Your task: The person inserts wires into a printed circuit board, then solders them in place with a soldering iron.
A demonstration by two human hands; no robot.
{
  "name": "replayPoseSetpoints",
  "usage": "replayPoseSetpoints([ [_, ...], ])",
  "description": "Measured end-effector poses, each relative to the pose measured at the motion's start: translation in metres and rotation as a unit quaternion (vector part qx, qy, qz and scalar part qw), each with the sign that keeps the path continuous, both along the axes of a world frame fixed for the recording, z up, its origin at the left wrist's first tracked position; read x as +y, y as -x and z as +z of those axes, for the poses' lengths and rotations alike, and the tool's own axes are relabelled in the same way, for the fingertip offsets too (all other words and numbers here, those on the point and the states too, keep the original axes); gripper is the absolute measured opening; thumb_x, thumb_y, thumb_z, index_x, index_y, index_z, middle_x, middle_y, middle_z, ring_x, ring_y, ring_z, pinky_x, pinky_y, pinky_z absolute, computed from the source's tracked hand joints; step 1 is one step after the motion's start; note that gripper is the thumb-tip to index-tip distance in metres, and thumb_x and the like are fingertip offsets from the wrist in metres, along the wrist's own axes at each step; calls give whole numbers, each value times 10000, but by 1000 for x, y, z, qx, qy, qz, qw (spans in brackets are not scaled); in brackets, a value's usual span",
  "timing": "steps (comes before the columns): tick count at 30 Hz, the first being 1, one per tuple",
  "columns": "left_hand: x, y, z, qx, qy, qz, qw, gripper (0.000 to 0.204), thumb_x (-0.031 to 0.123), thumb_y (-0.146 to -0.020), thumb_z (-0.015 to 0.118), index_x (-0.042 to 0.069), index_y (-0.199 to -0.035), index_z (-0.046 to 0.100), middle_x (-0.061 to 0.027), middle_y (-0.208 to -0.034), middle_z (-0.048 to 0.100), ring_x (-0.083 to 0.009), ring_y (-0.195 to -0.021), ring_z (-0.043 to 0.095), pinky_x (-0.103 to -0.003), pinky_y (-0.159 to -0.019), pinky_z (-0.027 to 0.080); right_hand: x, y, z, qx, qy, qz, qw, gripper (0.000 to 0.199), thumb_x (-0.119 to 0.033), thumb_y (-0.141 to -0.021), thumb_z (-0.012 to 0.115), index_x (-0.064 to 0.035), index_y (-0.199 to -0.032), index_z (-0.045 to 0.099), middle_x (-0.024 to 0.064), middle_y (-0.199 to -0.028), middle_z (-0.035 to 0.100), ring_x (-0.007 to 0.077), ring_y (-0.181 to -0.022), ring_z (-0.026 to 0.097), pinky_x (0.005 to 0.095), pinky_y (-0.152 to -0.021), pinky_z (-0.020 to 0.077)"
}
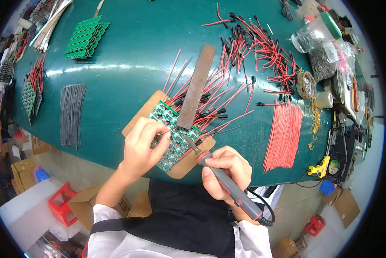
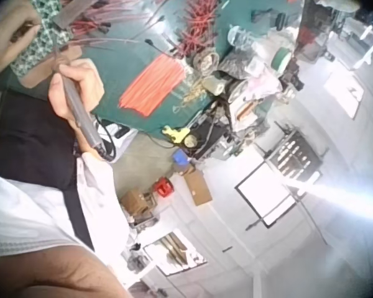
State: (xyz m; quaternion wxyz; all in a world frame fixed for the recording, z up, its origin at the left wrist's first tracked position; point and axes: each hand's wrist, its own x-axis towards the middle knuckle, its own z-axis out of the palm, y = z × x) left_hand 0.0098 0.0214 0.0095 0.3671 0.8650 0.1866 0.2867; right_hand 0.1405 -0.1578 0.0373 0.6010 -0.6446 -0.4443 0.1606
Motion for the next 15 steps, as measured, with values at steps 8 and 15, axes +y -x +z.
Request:
replayPoseSetpoints([
  [8, 2, -5, -9, 0, -26, 18, 1000, 168, -3, -734, 736, 47, -856, 632, -58, -818, 589, -228, -661, 601, -343, -579, 473, 18, -4, -15, -24, -26, -13, 999, 182, 19, -709, 684, 24, -872, 605, 121, -696, 623, 205, -589, 594, 289, -530, 462],
  [15, 1, -7, -6, 23, -72, 35, 997, 134, -2, -749, 748, 52, -838, 664, -42, -775, 606, -144, -601, 598, -273, -525, 469, 27, -11, -9, -84, -32, 27, 996, 201, 23, -690, 690, 26, -878, 620, 123, -731, 643, 225, -604, 605, 310, -562, 494],
])
